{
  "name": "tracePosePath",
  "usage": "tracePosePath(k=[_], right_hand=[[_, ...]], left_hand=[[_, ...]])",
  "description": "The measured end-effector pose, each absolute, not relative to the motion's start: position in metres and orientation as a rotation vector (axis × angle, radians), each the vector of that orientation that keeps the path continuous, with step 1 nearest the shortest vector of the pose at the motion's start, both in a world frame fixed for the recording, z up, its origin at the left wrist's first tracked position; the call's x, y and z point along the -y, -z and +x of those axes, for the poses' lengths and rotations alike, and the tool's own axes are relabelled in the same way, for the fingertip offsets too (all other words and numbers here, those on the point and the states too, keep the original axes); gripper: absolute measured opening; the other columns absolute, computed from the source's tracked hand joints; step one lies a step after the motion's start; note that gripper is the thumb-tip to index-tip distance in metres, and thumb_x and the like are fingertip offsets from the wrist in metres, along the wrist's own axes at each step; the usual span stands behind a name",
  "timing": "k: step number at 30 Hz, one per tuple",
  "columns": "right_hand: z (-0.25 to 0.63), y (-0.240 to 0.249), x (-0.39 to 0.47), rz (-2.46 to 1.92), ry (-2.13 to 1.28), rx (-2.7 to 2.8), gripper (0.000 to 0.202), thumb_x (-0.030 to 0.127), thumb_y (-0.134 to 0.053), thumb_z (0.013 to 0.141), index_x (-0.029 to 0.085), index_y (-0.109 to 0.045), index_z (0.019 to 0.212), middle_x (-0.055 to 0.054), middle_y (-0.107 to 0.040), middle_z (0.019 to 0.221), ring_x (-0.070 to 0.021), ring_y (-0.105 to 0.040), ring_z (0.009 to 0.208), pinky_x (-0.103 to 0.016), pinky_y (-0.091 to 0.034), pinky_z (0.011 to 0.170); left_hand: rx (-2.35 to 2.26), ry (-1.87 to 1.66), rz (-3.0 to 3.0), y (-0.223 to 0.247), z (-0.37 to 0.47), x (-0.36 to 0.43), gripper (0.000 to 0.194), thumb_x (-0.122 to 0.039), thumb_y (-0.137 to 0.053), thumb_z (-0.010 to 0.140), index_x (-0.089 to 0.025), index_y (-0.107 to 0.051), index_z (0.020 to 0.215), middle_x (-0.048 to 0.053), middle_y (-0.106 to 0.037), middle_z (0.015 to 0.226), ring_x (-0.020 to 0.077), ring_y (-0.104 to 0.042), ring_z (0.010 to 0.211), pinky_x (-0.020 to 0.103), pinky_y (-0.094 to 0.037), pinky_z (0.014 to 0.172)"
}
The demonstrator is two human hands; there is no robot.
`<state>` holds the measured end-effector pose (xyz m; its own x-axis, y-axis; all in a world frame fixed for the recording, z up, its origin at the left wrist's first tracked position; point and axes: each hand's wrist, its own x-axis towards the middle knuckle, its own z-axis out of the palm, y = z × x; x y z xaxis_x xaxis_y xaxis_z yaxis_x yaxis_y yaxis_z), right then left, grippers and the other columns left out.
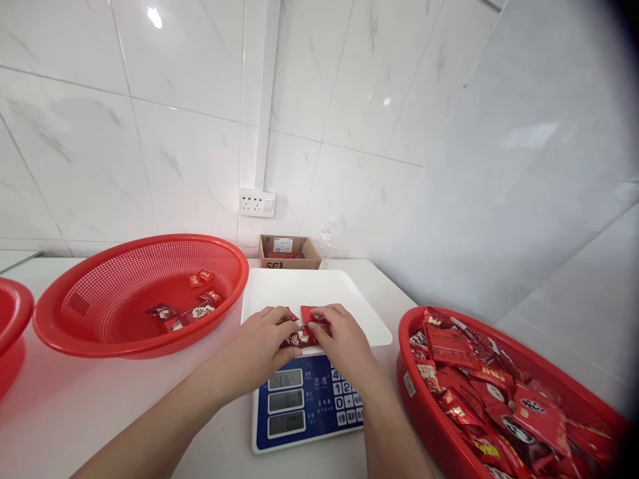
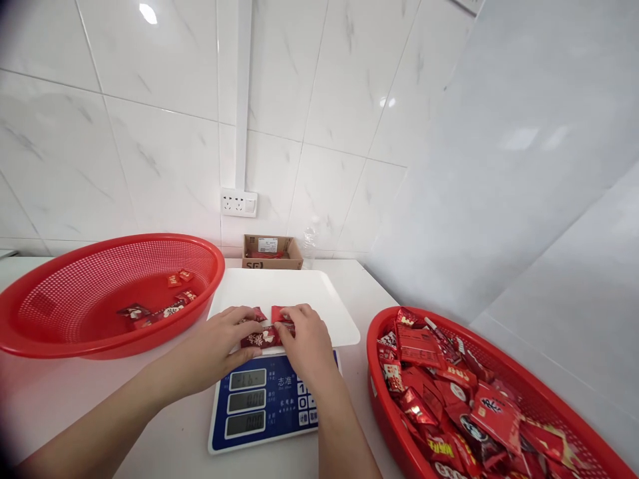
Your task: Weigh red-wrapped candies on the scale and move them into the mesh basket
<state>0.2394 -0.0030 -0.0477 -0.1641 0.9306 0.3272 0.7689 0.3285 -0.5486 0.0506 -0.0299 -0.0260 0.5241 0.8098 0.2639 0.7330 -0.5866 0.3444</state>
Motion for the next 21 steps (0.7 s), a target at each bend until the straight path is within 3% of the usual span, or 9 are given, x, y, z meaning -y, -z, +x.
tracePosePath(k=[4,8,14,17,21], right_hand=[[0.236,0.051,0.002,-1.405,-0.426,2.009,0.034,0.019,-0.047,0.086,0.018,-0.063,0.117,-0.009,-0.063,0.122,-0.0236,-0.057,0.114,-0.041,-0.043,0.1],[0.237,0.055,0.0,-1.365,-0.42,1.997,0.043,0.012,-0.043,0.083,0.016,-0.061,0.121,-0.01,-0.059,0.131,-0.0222,-0.052,0.123,-0.042,-0.038,0.108],[0.237,0.06,-0.004,-1.309,-0.351,2.016,0.051,0.004,-0.042,0.073,0.02,-0.064,0.116,-0.008,-0.062,0.127,-0.0225,-0.053,0.122,-0.046,-0.04,0.107],[0.233,0.063,-0.007,-1.306,-0.309,1.996,0.049,0.005,-0.043,0.073,0.021,-0.065,0.114,-0.007,-0.065,0.123,-0.0234,-0.056,0.118,-0.047,-0.042,0.105],[0.232,0.061,0.005,-1.23,-0.264,1.804,0.035,0.012,-0.044,0.083,0.018,-0.066,0.11,-0.01,-0.066,0.119,-0.0224,-0.059,0.114,-0.044,-0.045,0.102]], left_hand=[[-1.245,-0.594,2.565,0.028,0.051,0.029,0.029,-0.027,-0.053,0.091,-0.026,-0.058,0.119,0.006,-0.055,0.132,0.0255,-0.053,0.119,0.041,-0.047,0.096],[-1.22,-0.629,2.587,0.032,0.05,0.027,0.03,-0.028,-0.053,0.091,-0.028,-0.055,0.121,0.006,-0.051,0.137,0.0251,-0.051,0.123,0.048,-0.038,0.106],[-1.247,-0.668,2.593,0.031,0.05,0.027,0.024,-0.029,-0.056,0.089,-0.024,-0.059,0.112,0.008,-0.06,0.123,0.0262,-0.058,0.11,0.046,-0.049,0.093],[-1.277,-0.625,2.576,0.028,0.051,0.028,0.024,-0.029,-0.055,0.089,-0.024,-0.06,0.112,0.007,-0.061,0.121,0.0252,-0.059,0.109,0.049,-0.045,0.1],[-1.279,-0.592,2.612,0.031,0.047,0.027,0.029,-0.03,-0.054,0.09,-0.026,-0.059,0.119,0.009,-0.055,0.136,0.0279,-0.052,0.124,0.055,-0.036,0.107]])
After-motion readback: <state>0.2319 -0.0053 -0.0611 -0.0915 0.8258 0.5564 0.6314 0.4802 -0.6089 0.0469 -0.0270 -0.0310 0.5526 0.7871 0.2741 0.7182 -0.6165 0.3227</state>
